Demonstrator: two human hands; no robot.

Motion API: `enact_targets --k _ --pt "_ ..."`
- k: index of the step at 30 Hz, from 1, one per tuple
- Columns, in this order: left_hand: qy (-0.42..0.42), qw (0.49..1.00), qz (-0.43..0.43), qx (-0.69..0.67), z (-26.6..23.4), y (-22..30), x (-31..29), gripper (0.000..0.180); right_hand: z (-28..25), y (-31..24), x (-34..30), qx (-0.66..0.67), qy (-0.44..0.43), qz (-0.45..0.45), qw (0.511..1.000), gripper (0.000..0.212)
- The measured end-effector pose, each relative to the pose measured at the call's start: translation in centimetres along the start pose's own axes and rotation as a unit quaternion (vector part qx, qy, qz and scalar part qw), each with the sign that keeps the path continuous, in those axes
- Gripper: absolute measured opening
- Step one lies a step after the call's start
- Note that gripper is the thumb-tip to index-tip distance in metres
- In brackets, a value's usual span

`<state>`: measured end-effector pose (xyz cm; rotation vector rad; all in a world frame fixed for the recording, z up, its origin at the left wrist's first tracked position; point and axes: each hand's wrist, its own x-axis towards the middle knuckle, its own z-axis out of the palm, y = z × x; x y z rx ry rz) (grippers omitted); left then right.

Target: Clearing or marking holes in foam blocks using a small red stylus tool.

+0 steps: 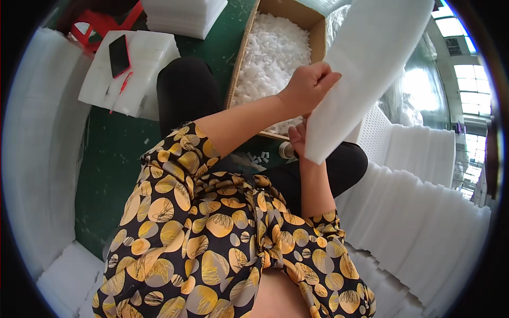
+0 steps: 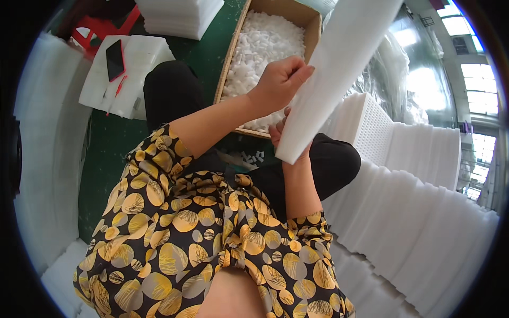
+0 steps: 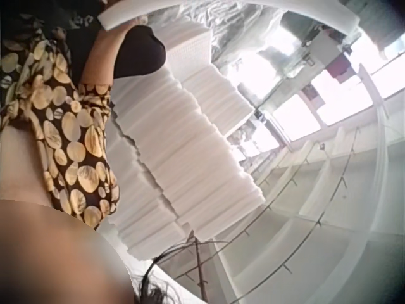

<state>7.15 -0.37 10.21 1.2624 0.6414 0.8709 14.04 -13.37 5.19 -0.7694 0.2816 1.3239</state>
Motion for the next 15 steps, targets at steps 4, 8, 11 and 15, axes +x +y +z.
enact_targets --k 4,8,11,15 --pt "-0.065 0.948 0.16 0.267 -0.8 -2.9 -0.5 0.018 -2.8 -0.4 1.1 0.211 -0.304 0.11 0.922 0.045" --pt "0.039 0.907 0.306 0.288 -1.3 -5.0 0.2 0.014 -3.7 -0.8 1.7 0.211 -0.324 0.102 0.916 0.042" --pt "0.046 0.898 0.341 0.273 -0.1 -4.6 0.3 0.016 -4.3 -1.7 1.4 0.193 -0.308 0.096 0.927 0.04" --pt "-0.133 0.93 0.261 0.224 0.3 -0.5 -0.2 0.032 -4.2 -2.8 1.8 0.153 -0.235 0.074 0.957 0.037"
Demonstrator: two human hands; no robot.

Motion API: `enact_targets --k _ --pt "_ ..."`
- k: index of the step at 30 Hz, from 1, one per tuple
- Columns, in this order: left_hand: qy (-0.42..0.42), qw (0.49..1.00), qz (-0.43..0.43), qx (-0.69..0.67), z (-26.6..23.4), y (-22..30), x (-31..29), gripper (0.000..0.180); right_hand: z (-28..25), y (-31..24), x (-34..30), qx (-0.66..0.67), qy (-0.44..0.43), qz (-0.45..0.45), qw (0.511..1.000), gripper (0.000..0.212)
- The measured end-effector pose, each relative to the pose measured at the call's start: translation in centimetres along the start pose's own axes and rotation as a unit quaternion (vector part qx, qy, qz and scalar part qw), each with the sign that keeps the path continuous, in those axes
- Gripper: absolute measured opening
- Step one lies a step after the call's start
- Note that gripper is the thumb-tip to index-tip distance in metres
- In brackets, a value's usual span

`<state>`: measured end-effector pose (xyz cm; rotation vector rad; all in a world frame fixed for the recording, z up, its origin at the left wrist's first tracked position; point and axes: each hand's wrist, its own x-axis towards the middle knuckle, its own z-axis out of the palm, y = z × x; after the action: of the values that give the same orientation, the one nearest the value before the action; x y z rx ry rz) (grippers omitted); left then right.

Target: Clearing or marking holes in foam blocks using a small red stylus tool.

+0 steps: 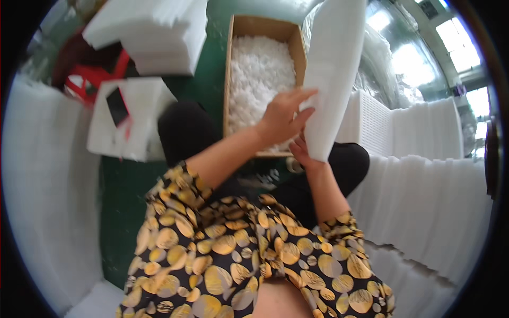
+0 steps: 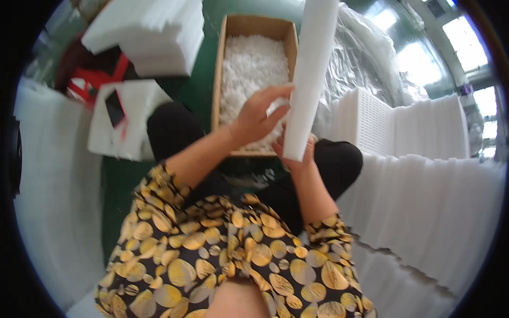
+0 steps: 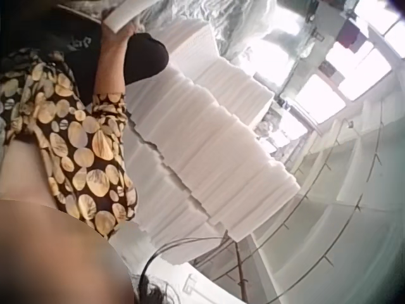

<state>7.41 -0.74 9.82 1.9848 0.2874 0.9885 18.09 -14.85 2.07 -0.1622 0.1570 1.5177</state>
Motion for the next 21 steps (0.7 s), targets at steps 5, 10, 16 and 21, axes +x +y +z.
enact_targets --k 5,10,16,21 --pt "0.072 0.99 -0.096 -0.067 -0.3 -2.0 -0.4 0.04 2.8 -2.9 2.0 -0.192 0.1 -0.097 0.971 0.034" --pt "0.099 0.941 -0.207 -0.249 0.1 -3.5 2.9 0.038 1.6 -2.3 2.1 -0.062 -0.059 0.029 0.996 0.033" --pt "0.022 0.93 -0.315 -0.19 -0.6 -2.9 2.2 0.041 4.3 -1.3 4.0 -0.11 0.023 0.029 0.993 0.037" --pt "0.062 0.883 -0.37 -0.281 -0.8 -5.8 1.4 0.047 4.3 -0.6 4.4 -0.147 0.032 0.045 0.988 0.042"
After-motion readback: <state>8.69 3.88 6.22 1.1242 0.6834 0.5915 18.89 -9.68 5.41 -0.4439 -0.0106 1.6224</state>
